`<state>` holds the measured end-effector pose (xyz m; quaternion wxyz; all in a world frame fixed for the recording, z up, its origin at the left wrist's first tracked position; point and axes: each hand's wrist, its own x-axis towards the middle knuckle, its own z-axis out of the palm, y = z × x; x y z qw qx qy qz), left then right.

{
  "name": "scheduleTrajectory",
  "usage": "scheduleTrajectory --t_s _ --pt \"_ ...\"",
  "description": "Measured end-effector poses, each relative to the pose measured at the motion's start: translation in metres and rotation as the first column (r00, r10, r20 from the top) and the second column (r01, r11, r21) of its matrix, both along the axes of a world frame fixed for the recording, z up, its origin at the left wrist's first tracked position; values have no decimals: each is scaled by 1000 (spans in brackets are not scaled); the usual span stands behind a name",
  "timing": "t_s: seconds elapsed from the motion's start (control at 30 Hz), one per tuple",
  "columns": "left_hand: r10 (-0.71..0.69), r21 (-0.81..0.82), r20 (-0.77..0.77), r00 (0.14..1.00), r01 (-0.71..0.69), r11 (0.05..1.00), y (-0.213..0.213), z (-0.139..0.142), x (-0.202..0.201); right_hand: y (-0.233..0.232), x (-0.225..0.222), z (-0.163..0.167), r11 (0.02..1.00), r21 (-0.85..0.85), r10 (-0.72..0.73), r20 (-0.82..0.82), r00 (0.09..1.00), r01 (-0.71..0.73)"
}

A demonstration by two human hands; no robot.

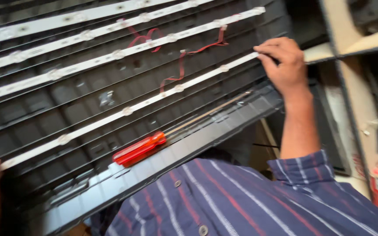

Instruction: The person uses a screwdriver to secure LED light strips to the back of a television panel. They align the strips, tighten screws, and manage the attached red and black wires. The person also removes and repositions the strips to ensure proper placement.

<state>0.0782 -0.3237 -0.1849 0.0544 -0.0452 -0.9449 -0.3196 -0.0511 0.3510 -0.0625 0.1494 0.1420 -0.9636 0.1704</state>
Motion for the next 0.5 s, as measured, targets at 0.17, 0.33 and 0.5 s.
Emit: scheduleTrajectory --t_s 0.17,0.33,0.5 --pt "18 -49 -11 1000 -19 999 0 31 11 3 2 -6 1000 -7 -27 13 1000 27" --pt "50 -26 17 999 -49 998 17 54 7 3 2 -9 996 -69 -54 55 997 57" --pt "62 -32 16 998 -61 998 23 59 1 1 0 -11 996 -83 -40 56 998 45"
